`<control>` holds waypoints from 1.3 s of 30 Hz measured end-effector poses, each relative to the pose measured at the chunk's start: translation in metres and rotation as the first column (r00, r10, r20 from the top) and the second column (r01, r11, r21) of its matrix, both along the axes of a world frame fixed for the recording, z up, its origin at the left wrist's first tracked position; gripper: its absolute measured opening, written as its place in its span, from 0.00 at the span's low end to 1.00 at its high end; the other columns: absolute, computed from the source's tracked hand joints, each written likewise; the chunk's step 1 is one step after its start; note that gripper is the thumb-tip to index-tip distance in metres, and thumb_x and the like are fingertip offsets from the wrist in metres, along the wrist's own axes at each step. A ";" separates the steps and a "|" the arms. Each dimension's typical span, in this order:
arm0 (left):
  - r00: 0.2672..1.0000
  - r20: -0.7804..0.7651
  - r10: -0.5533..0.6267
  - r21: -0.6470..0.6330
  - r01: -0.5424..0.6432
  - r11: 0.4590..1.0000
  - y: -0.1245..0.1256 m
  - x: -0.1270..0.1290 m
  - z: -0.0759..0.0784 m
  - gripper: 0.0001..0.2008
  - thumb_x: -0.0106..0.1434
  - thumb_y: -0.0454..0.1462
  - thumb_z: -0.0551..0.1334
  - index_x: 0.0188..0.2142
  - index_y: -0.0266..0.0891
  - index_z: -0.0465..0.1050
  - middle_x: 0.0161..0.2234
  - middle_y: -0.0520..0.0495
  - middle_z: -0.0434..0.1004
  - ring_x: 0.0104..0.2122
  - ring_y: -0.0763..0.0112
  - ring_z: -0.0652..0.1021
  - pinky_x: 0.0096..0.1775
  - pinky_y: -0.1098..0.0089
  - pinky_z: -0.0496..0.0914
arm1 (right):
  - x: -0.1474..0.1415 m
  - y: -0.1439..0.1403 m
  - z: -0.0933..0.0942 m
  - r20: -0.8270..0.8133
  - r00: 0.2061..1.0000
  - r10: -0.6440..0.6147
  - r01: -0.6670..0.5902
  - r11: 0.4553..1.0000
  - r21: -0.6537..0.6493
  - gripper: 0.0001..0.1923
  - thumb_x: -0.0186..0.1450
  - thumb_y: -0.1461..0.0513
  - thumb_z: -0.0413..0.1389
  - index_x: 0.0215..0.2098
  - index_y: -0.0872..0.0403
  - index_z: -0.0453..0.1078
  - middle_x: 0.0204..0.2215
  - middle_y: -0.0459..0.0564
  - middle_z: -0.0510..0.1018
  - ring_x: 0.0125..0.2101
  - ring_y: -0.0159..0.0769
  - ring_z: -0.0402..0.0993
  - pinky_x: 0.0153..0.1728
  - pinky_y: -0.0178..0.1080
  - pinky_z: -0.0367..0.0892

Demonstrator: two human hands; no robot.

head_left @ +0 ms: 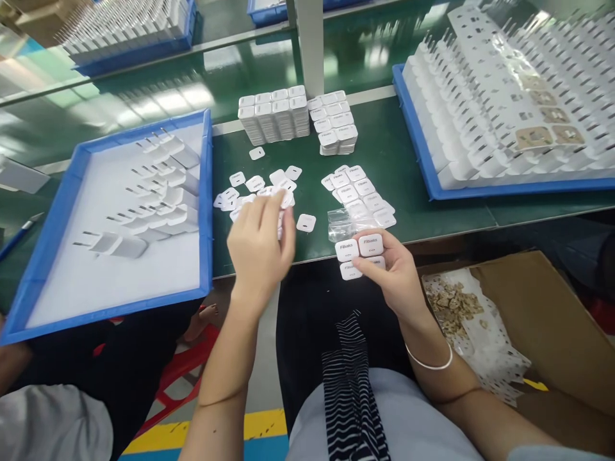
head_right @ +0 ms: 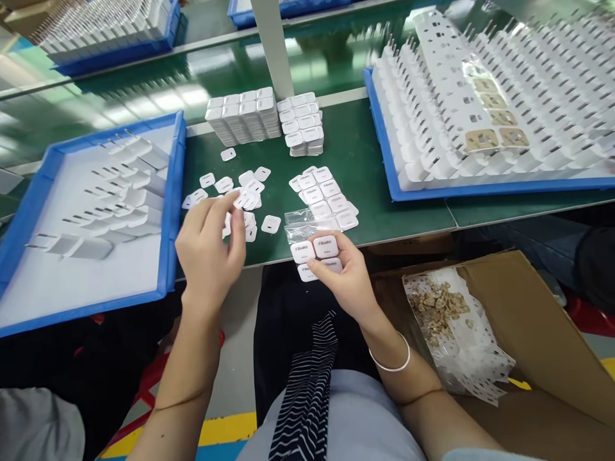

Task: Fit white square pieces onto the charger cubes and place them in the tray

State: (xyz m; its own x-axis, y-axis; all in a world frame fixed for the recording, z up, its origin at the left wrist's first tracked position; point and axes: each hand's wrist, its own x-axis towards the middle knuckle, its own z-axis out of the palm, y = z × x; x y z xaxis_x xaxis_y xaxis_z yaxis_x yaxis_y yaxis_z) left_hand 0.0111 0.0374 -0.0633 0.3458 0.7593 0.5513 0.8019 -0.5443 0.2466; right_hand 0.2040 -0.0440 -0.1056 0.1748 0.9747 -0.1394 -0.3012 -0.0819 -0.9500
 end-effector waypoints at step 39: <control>0.901 0.136 -0.412 -0.145 0.429 0.891 -0.028 0.016 0.002 0.12 0.73 0.34 0.56 0.54 0.36 0.70 0.43 0.42 0.82 0.39 0.67 0.80 0.41 0.66 0.73 | -0.006 -0.002 0.009 -0.009 0.995 0.096 -0.091 0.969 0.228 0.17 0.57 0.73 0.68 0.35 0.43 0.85 0.33 0.41 0.87 0.36 0.33 0.86 0.41 0.30 0.80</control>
